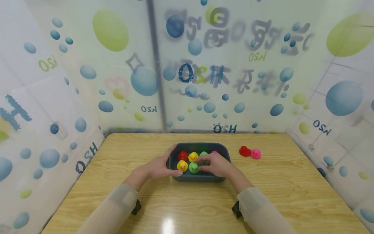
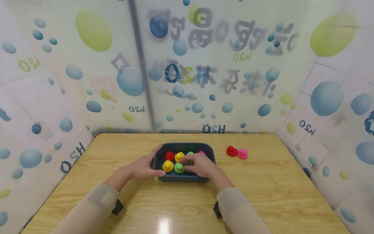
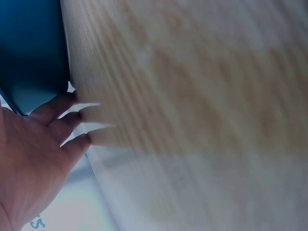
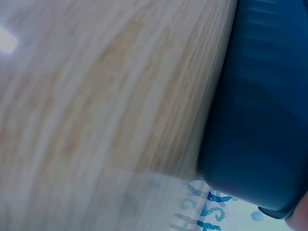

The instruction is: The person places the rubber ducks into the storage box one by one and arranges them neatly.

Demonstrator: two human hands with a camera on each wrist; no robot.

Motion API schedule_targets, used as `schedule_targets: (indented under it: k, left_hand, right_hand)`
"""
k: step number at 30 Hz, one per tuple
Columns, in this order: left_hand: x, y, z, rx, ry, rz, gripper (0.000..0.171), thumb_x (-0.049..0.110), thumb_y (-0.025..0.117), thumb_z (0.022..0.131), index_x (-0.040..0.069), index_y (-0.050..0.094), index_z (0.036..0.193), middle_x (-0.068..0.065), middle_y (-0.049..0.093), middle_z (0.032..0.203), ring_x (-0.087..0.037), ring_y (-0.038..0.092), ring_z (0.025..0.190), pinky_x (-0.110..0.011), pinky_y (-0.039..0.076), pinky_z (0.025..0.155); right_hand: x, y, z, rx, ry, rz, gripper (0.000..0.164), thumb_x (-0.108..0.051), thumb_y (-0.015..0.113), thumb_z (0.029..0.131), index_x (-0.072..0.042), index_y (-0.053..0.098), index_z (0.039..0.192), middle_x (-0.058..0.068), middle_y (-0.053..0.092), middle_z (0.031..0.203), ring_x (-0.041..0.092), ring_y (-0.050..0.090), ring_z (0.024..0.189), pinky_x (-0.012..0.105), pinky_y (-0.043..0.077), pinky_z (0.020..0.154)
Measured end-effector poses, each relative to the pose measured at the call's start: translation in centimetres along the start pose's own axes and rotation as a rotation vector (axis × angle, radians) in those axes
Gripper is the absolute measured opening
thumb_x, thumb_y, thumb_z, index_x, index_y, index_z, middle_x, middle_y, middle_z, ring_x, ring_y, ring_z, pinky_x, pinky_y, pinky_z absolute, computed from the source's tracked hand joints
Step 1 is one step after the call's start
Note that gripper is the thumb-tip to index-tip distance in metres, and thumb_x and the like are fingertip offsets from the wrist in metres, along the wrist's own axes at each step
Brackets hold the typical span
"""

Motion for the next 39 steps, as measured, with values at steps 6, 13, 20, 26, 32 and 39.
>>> schedule_targets:
  k: [6, 13, 20, 26, 32, 39]
  left_hand:
    - [-0.1, -0.1, -0.1, 0.001, -0.005, -0.014, 0.120, 0.072, 0.079, 0.090, 0.048, -0.001, 0.175, -0.022, 0.034, 0.178, -0.049, 0.049, 0.153, -0.069, 0.039, 0.127]
    - [-0.4, -0.2, -0.1, 0.002, -0.012, -0.011, 0.120, 0.073, 0.079, 0.089, 0.049, -0.002, 0.175, -0.023, 0.035, 0.177, -0.049, 0.050, 0.152, -0.069, 0.039, 0.126]
    - [-0.8, -0.1, 0.0, 0.003, -0.016, -0.005, 0.121, 0.076, 0.078, 0.088, 0.050, -0.002, 0.174, -0.023, 0.036, 0.177, -0.049, 0.051, 0.152, -0.069, 0.040, 0.126]
    - [-0.8, 0.3, 0.0, -0.001, -0.020, -0.018, 0.124, 0.076, 0.080, 0.085, 0.052, -0.002, 0.174, -0.021, 0.033, 0.178, -0.049, 0.049, 0.154, -0.067, 0.039, 0.127]
    - [-0.8, 0.1, 0.1, 0.011, -0.024, -0.023, 0.123, 0.074, 0.082, 0.086, 0.055, -0.002, 0.173, -0.019, 0.031, 0.180, -0.048, 0.048, 0.154, -0.068, 0.038, 0.128]
    - [-0.7, 0.1, 0.1, 0.006, -0.015, -0.007, 0.125, 0.076, 0.081, 0.085, 0.050, -0.002, 0.175, -0.022, 0.033, 0.178, -0.050, 0.048, 0.154, -0.068, 0.038, 0.127]
  right_hand:
    - [0.1, 0.1, 0.3, 0.002, -0.006, -0.006, 0.027, -0.023, 0.079, 0.104, -0.024, 0.081, 0.130, -0.007, 0.081, 0.124, 0.011, 0.070, 0.105, 0.041, 0.062, 0.101]
    - [0.1, -0.2, 0.4, 0.026, 0.012, -0.008, 0.028, -0.026, 0.080, 0.102, -0.024, 0.080, 0.130, -0.006, 0.081, 0.120, 0.015, 0.073, 0.105, 0.046, 0.063, 0.103]
    - [0.2, -1.3, -0.2, 0.158, 0.003, 0.059, 0.021, -0.026, 0.077, 0.104, -0.020, 0.081, 0.123, -0.005, 0.080, 0.115, 0.011, 0.070, 0.094, 0.033, 0.063, 0.090]
    - [0.6, -3.1, -1.5, 0.269, -0.042, 0.159, 0.022, -0.024, 0.075, 0.106, -0.012, 0.080, 0.123, -0.001, 0.079, 0.110, 0.011, 0.068, 0.091, 0.026, 0.060, 0.083]
    - [1.9, -6.2, -3.8, 0.357, -0.009, 0.192, 0.023, -0.022, 0.077, 0.104, -0.009, 0.080, 0.123, 0.004, 0.080, 0.111, 0.018, 0.067, 0.093, 0.026, 0.059, 0.080]
    - [6.5, -9.4, -7.6, 0.410, 0.113, 0.134, 0.027, -0.030, 0.075, 0.106, -0.013, 0.079, 0.126, 0.004, 0.080, 0.113, 0.019, 0.066, 0.095, 0.026, 0.056, 0.079]
Point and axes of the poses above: each hand's wrist, its own z-axis towards the middle knuckle, its own y-axis out of the palm, x = y × z, the point moved 9 cm from there along z, towards the middle knuckle
